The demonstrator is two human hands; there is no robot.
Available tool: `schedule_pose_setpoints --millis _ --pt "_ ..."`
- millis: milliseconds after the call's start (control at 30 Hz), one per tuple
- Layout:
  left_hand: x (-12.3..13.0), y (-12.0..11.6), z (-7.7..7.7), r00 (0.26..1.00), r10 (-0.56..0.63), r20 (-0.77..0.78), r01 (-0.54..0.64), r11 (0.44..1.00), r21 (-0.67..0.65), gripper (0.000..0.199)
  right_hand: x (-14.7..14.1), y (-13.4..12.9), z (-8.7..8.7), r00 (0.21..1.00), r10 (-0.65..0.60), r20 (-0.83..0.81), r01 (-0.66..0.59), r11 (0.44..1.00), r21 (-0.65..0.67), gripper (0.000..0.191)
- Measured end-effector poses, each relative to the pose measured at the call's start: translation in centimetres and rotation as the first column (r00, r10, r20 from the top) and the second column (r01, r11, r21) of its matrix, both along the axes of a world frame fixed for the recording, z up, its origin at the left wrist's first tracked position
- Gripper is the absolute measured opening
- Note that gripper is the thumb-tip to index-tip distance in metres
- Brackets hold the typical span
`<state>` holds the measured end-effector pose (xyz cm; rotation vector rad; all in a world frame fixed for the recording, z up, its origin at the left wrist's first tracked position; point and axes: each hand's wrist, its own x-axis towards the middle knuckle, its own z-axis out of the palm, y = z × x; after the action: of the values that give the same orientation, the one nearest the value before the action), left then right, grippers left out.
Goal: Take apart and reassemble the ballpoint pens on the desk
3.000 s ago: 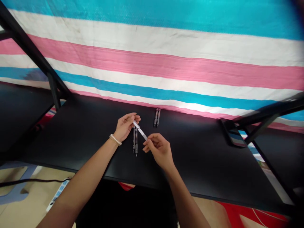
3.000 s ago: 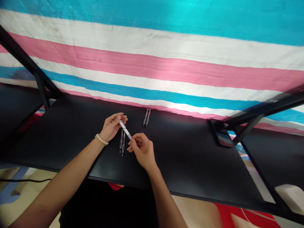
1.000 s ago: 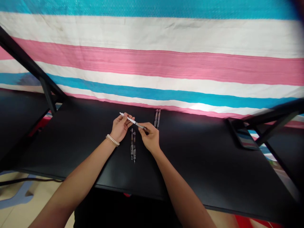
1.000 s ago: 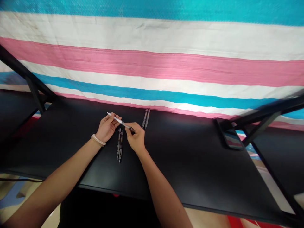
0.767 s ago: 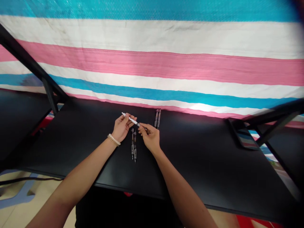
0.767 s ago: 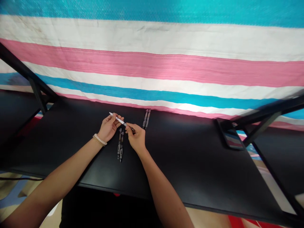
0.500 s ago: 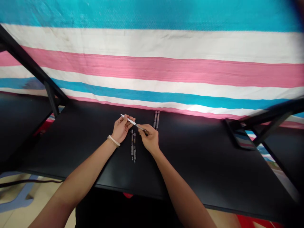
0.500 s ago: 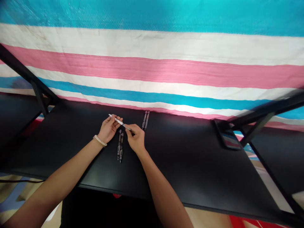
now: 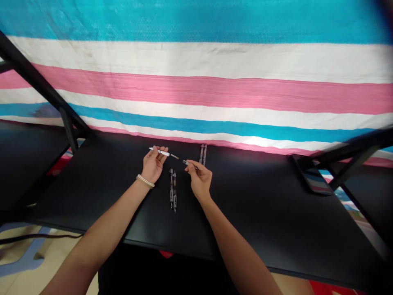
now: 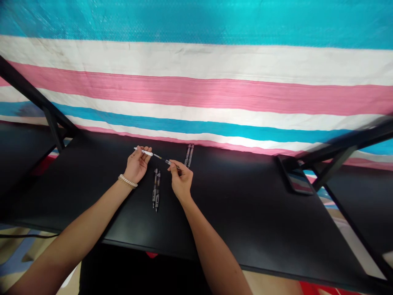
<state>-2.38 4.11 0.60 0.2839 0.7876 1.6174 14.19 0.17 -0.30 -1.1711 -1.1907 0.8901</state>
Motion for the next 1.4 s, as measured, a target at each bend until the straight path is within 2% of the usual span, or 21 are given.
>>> schedule_pose_setpoints --millis 167,267,433,600,800,867,1033,1133,1167,1233,1300,1400 --pt "-0.5 0.3 -0.2 0.999 0.016 0.035 -0.016 1.000 -0.006 0.016 -0.1 0.1 0.3 0.992 0.025 -0.125 -0.028 0.999 -0.024 0.024" --pt "-0.3 0.2 0.0 0.998 -0.011 0.054 0.013 0.999 -0.034 0.015 -0.2 0.1 0.2 0.989 0.039 -0.141 -0.046 0.998 -0.043 0.026" --pt "0.5 -0.4 0.7 0.996 -0.086 0.014 0.087 0.996 -0.020 0.015 -0.7 -0.2 -0.1 0.999 0.041 -0.014 -0.041 0.999 -0.032 0.029" --pt "1.1 -1.0 0.3 0.979 -0.184 -0.090 0.189 0.980 0.055 0.021 -1.1 -0.7 -0.3 0.979 -0.030 0.202 0.005 0.992 0.127 0.020" --pt "1.2 -1.0 -0.1 0.978 -0.179 -0.112 0.187 0.980 0.070 0.022 -1.0 -0.9 -0.4 0.938 -0.057 0.342 -0.023 0.974 0.227 0.017" --pt "1.2 -1.0 -0.1 0.976 -0.189 -0.111 0.196 0.979 0.054 0.021 -1.0 -0.9 -0.5 0.942 -0.034 0.335 -0.034 0.980 0.195 0.018" --pt "1.2 -0.9 -0.1 0.977 -0.184 -0.105 0.191 0.980 0.060 0.021 -1.0 -0.7 -0.6 0.963 0.125 0.239 -0.127 0.992 -0.006 0.029" --pt "1.1 -0.8 -0.2 0.985 -0.147 -0.085 0.154 0.985 0.075 0.022 -1.0 -0.6 -0.5 0.974 0.054 0.219 -0.070 0.995 0.067 0.040" --pt "1.1 -0.8 -0.3 0.987 -0.141 -0.078 0.147 0.986 0.074 0.022 -1.0 -0.6 -0.5 0.975 0.041 0.218 -0.061 0.994 0.086 0.038" --pt "1.0 -0.8 -0.3 0.987 -0.147 -0.073 0.152 0.986 0.073 0.021 -0.9 -0.5 -0.5 0.972 0.072 0.222 -0.087 0.995 0.057 0.026" --pt "1.0 -0.8 -0.3 0.983 -0.165 -0.077 0.171 0.982 0.074 0.020 -0.8 -0.5 -0.6 0.971 0.098 0.220 -0.101 0.995 0.000 0.029" --pt "1.0 -0.9 -0.3 0.981 -0.175 -0.078 0.181 0.980 0.082 0.021 -0.8 -0.5 -0.8 0.973 0.064 0.221 -0.075 0.996 0.040 0.028"
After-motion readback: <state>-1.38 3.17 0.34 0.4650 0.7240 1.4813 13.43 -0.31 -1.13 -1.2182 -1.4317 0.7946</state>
